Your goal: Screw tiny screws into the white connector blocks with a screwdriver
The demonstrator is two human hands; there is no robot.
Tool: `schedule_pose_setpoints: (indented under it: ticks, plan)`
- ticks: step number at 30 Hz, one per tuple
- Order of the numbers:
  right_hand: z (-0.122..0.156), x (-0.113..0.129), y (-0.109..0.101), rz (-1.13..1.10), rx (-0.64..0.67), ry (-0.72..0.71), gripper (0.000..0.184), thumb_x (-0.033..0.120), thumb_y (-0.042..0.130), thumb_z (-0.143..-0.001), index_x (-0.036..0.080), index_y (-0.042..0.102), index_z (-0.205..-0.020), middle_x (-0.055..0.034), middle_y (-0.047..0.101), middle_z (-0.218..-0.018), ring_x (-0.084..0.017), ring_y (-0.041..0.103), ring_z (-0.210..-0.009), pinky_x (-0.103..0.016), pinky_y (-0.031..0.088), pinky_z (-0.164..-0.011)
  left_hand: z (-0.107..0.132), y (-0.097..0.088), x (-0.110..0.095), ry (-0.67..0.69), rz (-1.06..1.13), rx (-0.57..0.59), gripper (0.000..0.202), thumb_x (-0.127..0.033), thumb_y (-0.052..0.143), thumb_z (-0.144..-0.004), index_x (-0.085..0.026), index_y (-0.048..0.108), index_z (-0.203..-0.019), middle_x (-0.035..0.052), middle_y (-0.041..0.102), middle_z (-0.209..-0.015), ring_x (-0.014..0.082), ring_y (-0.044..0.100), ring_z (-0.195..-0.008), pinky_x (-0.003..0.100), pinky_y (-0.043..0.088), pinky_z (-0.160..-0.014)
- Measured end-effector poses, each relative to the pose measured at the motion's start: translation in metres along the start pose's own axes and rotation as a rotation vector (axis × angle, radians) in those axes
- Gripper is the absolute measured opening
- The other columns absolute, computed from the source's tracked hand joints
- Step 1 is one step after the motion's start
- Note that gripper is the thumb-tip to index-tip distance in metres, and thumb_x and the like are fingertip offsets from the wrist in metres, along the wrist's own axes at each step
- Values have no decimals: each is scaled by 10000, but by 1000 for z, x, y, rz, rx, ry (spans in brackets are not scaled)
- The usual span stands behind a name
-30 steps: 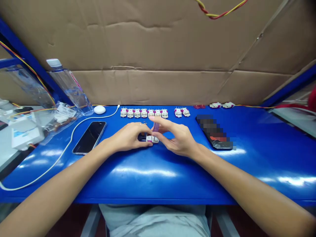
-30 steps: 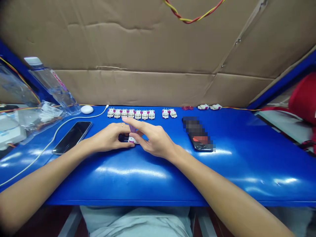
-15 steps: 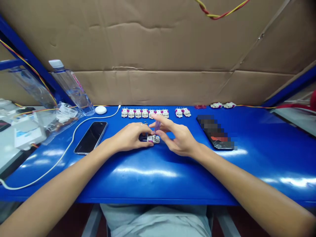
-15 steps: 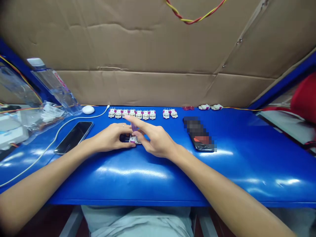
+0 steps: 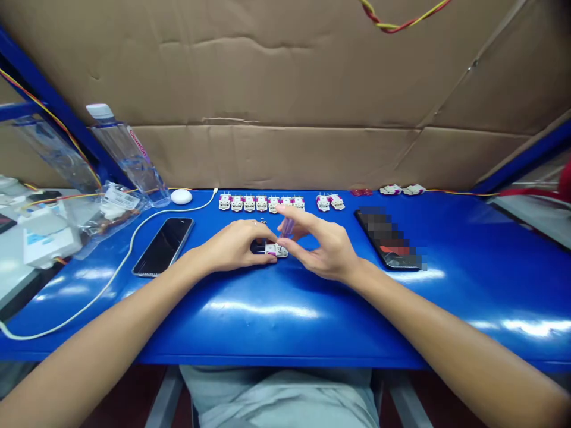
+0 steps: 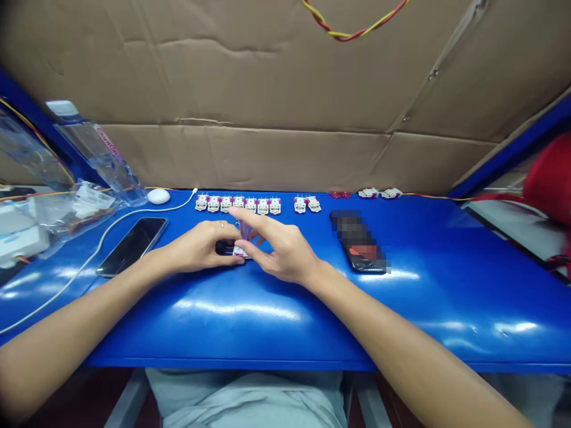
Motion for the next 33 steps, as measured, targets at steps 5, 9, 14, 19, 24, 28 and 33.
schedule_pose_setpoints:
  ticks: [5, 9, 14, 19, 24, 28, 33]
  plan:
    - [0, 0, -3, 38, -23, 2, 600, 199, 681, -1062, 318, 536, -1632, -46, 790, -1411, -219, 840, -1128, -365, 698, -1044, 1, -1, -2, 19, -23, -10, 220, -371, 815, -965, -212, 818, -1116, 50, 814, -1036, 219, 732, -890, 301, 505, -802]
    - [1, 0, -8, 82, -70, 1, 556, 261, 729, -1044, 301, 594, -1582, -33, 848, -1242, -205, 855, -961, -344, 722, -953, 1, 0, -2, 18, -21, -3, 216, -380, 812, -967, -215, 814, -1107, 48, 818, -1044, 221, 744, -914, 297, 511, -803]
    - [0, 3, -10, 76, -103, 3, 543, 218, 671, -1066, 304, 582, -1595, -19, 858, -1166, -183, 845, -927, -321, 714, -936, 1, 0, -1, -1, -43, -4, 225, -379, 819, -962, -198, 807, -1096, 64, 812, -1053, 228, 745, -917, 303, 514, -809]
    - [-2, 1, -10, 77, -105, 25, 542, 245, 701, -1057, 306, 595, -1586, -38, 844, -1240, -194, 839, -935, -328, 713, -928, 1, -1, -3, 6, -59, 0, 227, -388, 811, -972, -206, 806, -1109, 58, 815, -1062, 224, 742, -918, 307, 515, -820]
    - [-1, 1, -9, 67, -91, 16, 576, 198, 668, -1061, 320, 561, -1614, -14, 848, -1202, -183, 834, -949, -323, 701, -968, 1, 0, -2, 10, -69, 4, 242, -367, 822, -963, -202, 803, -1139, 63, 814, -1075, 234, 743, -948, 316, 517, -834]
    - [-1, 1, -5, 74, -59, 19, 578, 229, 674, -1057, 314, 552, -1617, -49, 799, -1388, -203, 839, -1021, -362, 695, -1025, 1, 0, -1, 6, -63, -2, 211, -376, 815, -966, -199, 797, -1079, 57, 803, -1040, 220, 733, -903, 305, 506, -791]
    - [-2, 2, -5, 68, -45, 5, 546, 219, 650, -1067, 298, 564, -1601, -50, 810, -1366, -199, 847, -1011, -338, 706, -986, 1, -1, -3, 12, -52, -6, 199, -364, 813, -960, -211, 799, -1087, 49, 802, -1027, 226, 733, -922, 313, 517, -822]
Point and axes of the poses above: each hand's wrist, its own z-axis away from the middle knuckle, its own y-axis out of the palm, x = y × z, the point moved 9 cm from there along -z, towards the middle knuckle
